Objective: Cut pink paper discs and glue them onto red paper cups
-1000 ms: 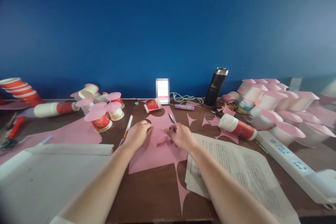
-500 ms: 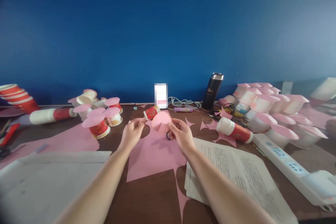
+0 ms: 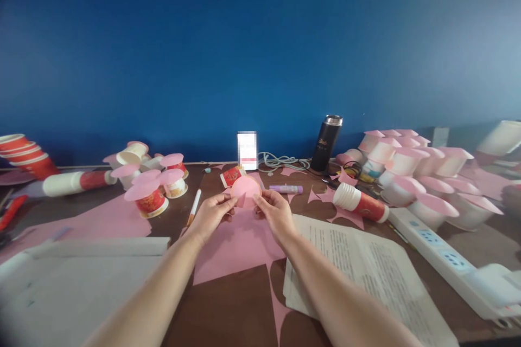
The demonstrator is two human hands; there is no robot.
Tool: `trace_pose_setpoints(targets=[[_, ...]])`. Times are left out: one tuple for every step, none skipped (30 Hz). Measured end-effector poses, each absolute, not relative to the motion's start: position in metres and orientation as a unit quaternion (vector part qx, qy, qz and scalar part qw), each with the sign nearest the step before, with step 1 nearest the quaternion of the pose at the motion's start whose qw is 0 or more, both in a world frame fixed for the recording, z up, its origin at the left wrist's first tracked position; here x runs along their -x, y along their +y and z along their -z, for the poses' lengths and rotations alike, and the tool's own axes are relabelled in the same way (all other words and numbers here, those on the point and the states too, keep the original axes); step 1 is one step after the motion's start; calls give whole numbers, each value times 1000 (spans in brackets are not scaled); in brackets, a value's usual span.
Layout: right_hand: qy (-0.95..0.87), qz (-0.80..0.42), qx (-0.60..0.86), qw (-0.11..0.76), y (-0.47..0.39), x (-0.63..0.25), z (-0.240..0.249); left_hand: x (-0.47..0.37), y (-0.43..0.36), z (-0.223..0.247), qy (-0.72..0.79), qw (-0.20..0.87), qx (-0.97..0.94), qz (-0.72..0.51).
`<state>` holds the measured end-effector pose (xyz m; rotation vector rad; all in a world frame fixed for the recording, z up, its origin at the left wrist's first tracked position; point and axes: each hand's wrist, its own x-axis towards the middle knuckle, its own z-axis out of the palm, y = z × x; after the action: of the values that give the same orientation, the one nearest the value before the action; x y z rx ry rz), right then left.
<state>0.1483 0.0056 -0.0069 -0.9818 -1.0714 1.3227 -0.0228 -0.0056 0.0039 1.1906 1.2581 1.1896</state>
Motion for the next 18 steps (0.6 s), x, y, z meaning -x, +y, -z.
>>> trace_pose_setpoints(targets=[[-453, -561, 424, 548, 5, -148, 7, 22, -5, -3, 517, 506, -477, -499], [-454, -560, 432, 541, 5, -147, 7, 21, -5, -3, 515, 515, -463, -505], [-457, -558, 439, 536, 5, -147, 7, 20, -5, -4, 512, 525, -449, -510], [-461, -556, 443, 532, 4, -146, 7, 19, -6, -4, 509, 535, -437, -513], [-465, -554, 445, 528, 4, -146, 7, 18, -6, -5, 506, 544, -428, -515], [-468, -554, 446, 524, 3, -145, 6, 17, -6, -5, 502, 551, -421, -516], [-470, -555, 446, 522, 3, -145, 5, 17, -7, -6, 499, 557, -417, -517], [-469, -557, 445, 521, 3, -145, 5, 16, -7, -6, 495, 562, -414, -517], [-467, -560, 444, 521, 3, -144, 5, 16, -7, -6, 492, 566, -412, -518], [-465, -562, 443, 521, 2, -144, 5, 16, -7, -6, 489, 571, -407, -518], [-465, -563, 442, 521, 2, -144, 5, 16, -7, -6, 488, 576, -401, -519], [-465, -563, 442, 521, 2, -143, 5, 16, -7, -6, 486, 580, -395, -521], [-467, -561, 442, 521, 2, -143, 6, 15, -7, -6, 484, 584, -389, -523], [-470, -557, 443, 521, 2, -143, 6, 15, -7, -6, 483, 587, -383, -524], [-474, -553, 445, 521, 3, -143, 7, 15, -7, -6, 482, 590, -380, -525], [-479, -548, 445, 521, 3, -143, 8, 15, -7, -6, 484, 591, -377, -524], [-484, -544, 445, 521, 4, -143, 9, 15, -7, -7, 487, 591, -375, -522], [-487, -540, 446, 522, 4, -142, 10, 15, -7, -7, 492, 591, -374, -519]])
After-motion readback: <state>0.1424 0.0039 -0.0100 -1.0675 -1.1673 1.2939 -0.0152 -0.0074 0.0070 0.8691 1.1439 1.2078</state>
